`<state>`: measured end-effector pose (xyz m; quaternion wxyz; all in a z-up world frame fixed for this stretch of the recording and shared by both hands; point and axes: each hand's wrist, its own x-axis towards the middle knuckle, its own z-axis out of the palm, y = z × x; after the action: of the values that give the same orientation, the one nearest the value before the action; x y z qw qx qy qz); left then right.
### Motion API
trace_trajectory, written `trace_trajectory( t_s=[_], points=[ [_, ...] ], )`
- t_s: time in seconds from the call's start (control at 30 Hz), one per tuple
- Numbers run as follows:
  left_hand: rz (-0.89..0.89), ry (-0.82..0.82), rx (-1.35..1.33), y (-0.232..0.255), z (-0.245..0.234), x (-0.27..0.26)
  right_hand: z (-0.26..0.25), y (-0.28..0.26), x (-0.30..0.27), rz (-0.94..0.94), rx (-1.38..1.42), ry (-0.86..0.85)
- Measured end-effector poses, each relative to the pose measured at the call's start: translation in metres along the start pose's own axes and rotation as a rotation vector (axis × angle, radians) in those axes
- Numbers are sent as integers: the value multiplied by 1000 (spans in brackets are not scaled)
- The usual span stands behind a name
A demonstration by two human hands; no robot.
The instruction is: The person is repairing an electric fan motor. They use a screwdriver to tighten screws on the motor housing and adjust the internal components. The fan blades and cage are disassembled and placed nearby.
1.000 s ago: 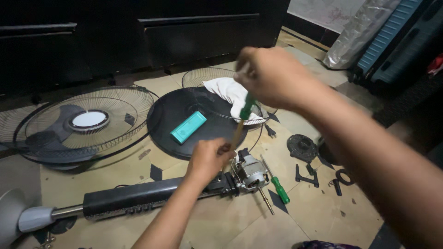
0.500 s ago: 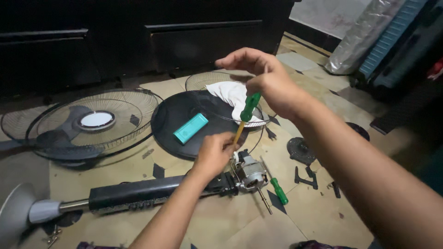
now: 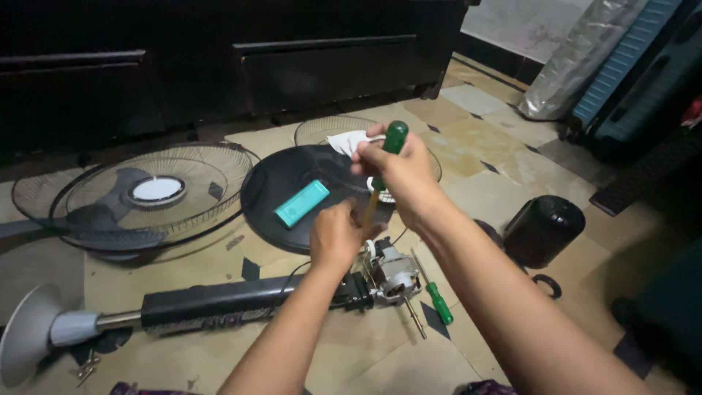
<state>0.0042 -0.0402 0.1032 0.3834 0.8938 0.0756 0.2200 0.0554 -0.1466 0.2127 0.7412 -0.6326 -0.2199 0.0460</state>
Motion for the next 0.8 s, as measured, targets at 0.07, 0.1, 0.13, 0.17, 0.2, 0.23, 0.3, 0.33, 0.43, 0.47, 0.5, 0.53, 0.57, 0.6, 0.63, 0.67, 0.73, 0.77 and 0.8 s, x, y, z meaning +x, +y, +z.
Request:
trace_trajectory(
  t_s=[0.07,0.1,0.13,0.17,0.2,0.23,0.3,0.33,0.43,0.47,0.5,0.53,0.57,0.6,0.63,0.67,0.73,0.77,0.8],
  points=[
    [162,19,-153,-7,4,-2,-11,4,0,14,17,-250],
    [246,30,-230,-11,4,-1,-16,2,2,17,25,-375],
    [232,-50,-276,-14,4,-1,-22,-3,3,39,57,-443],
    [219,-131,-323,-17,3,-2,-26,-8,5,61,90,-511],
    [207,-209,-371,-20,2,-2,-28,-14,5,82,119,-579],
    [256,-181,-331,-22,1,0,-27,-19,5,56,-14,-523],
    [348,-128,-250,-23,-4,6,-22,-31,1,4,-274,-406],
    [272,-112,-212,-22,-7,8,-18,-37,-4,-107,-588,-278],
    [101,-79,-109,-16,-17,10,-4,-51,-18,-220,-1148,-14],
    [87,-71,-82,-13,-19,9,0,-55,-21,-121,-1092,-38],
    [73,-64,-54,-11,-21,7,3,-59,-23,-23,-1035,-63],
    [53,-68,-31,-9,-23,5,6,-64,-23,-6,-982,-148],
    [32,-73,-7,-8,-25,3,9,-68,-22,12,-928,-231],
    [16,-76,20,-7,-27,2,12,-70,-23,26,-870,-311],
    [14,-98,92,-6,-27,2,16,-69,-24,-78,-971,-256],
    [15,-116,163,-3,-28,7,21,-69,-22,-189,-1072,-196],
    [24,-117,216,-1,-24,14,28,-65,-18,-289,-1238,-72],
    [32,-101,198,-2,-20,15,29,-60,-18,-277,-1305,-10],
    [28,-98,182,-5,-15,7,29,-53,-22,-248,-1369,45]
  ],
)
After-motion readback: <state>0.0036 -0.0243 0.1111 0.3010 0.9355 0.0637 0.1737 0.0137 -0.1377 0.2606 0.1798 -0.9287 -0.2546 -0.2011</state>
